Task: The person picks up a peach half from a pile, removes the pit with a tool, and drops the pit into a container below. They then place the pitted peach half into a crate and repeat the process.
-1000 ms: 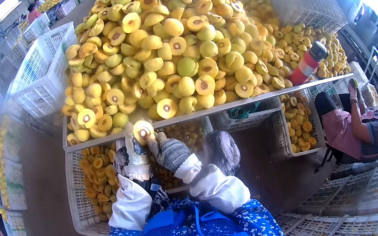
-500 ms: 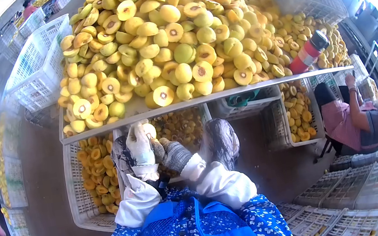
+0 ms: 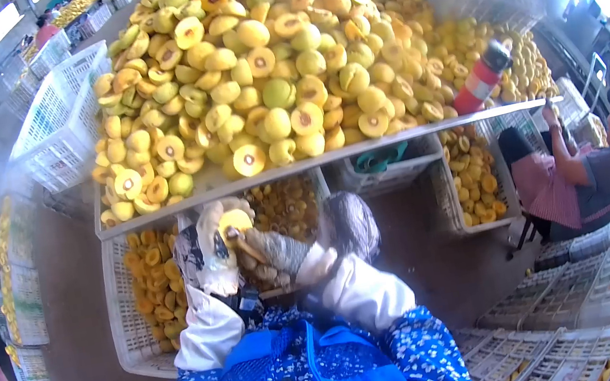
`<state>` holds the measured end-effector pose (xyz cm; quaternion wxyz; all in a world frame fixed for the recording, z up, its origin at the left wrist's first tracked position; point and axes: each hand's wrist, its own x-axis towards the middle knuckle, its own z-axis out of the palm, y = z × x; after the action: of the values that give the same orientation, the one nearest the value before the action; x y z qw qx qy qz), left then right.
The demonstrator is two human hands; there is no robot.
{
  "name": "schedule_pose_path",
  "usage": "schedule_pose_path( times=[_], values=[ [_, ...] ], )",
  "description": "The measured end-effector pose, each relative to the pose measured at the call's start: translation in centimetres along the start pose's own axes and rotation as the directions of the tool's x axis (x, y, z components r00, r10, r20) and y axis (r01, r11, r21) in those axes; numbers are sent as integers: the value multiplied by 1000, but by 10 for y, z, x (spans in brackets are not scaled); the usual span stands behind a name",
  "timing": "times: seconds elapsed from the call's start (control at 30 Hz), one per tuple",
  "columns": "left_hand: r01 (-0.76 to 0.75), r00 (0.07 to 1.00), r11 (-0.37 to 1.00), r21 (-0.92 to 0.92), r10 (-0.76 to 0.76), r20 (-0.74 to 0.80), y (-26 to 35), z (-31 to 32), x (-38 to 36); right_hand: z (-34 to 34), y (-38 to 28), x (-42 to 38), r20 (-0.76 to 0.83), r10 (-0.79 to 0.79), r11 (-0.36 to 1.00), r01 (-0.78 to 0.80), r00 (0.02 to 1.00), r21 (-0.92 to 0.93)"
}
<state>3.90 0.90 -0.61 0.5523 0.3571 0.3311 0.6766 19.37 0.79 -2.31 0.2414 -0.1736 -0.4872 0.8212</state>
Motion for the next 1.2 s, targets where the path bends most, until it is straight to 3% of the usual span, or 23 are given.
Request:
schedule_pose_path(
  times=[0.03, 0.07, 0.1, 0.13, 0.17, 0.2, 0.23, 0.27, 0.3, 0.37, 0.43, 0.47, 0.5, 0.53, 0.57, 0.6, 0.67, 0.8, 0.9, 0.93, 0.97, 1.07, 1.2],
  values=[
    [128, 992, 980, 149, -130, 1, 5, -2, 3, 6, -7, -6, -22, 188, 929, -171, 982, 327],
    [258, 964, 920, 295, -263, -25, 12, -1, 3, 3, -14, -11, 111, 180, 892, -210, 977, 399],
    [140, 983, 855, 499, -182, 36, 14, 5, -1, -39, 57, 7, 9, 182, 931, -175, 983, 322],
    [-84, 965, 681, 727, -126, 229, 14, 2, -2, -80, 125, 25, -94, 181, 960, -155, 979, 235],
    [-39, 965, 686, 726, -162, 205, 14, 3, -5, -62, 86, 14, -55, 112, 991, -115, 992, -63],
    [-2, 964, 690, 723, -192, 186, 14, 7, -5, -43, 44, 0, -25, 159, 975, -161, 987, -150],
    [161, 967, 843, 513, -239, 89, 10, 7, -4, -24, 2, -13, 5, 206, 950, -199, 978, -240],
    [296, 951, 923, 247, -309, 17, 4, 7, -5, -11, -16, -22, 20, 361, 927, -356, 933, -119],
    [391, 920, 917, 80, -386, -71, 14, 16, -11, 14, -28, -28, 124, 418, 865, -436, 900, 249],
    [374, 881, 873, -313, -440, -173, 2, 7, -11, 28, 20, -22, -134, 212, 916, -149, 968, 374],
    [261, 860, 809, -527, -443, -254, -1, -14, -9, 29, 47, -13, -108, 117, 778, -24, 987, 628],
    [149, 853, 967, -208, -232, -467, 18, -22, -12, 26, 57, -10, -69, 105, 712, -26, 992, 702],
    [82, 856, 961, 263, 68, -513, 21, -53, -13, 21, 55, -9, -69, 204, 708, -98, 977, 700],
    [63, 837, 772, 633, 305, -455, 32, -80, -13, 22, 35, -10, -151, 414, 751, -244, 898, 613],
    [191, 842, 276, 942, 448, -302, 42, -116, -12, 4, 53, -10, -230, 557, 727, -333, 798, 601],
    [147, 871, 92, 985, 460, -173, 69, -118, -13, -5, 65, -14, -233, 491, 755, -276, 839, 595],
    [113, 877, -266, 957, 480, 30, 108, -123, 4, -2, 58, -17, -342, 473, 838, -293, 812, 461],
    [-88, 695, -383, 919, 638, 332, 179, -116, 128, -12, 29, 20, -480, 313, 948, -298, 820, 109],
    [52, 868, -506, 861, 450, 212, 219, -105, 231, -39, 45, 32, -516, 126, 980, -186, 847, -66],
    [83, 936, -530, 844, 332, 116, 230, -100, 256, -48, 58, 34, -554, 137, 982, -188, 821, -35],
    [49, 951, -603, 796, 271, 146, 230, -111, 285, -49, 56, 36, -587, 197, 971, -239, 785, 7],
    [2, 1000, -472, 882, -20, -13, 216, -125, 324, -53, 69, 37, -640, 280, 940, -341, 716, 30],
    [-99, 980, -315, 944, 132, 146, 184, -135, 308, -29, 56, 45, -637, 230, 868, -451, 735, -207]
  ],
)
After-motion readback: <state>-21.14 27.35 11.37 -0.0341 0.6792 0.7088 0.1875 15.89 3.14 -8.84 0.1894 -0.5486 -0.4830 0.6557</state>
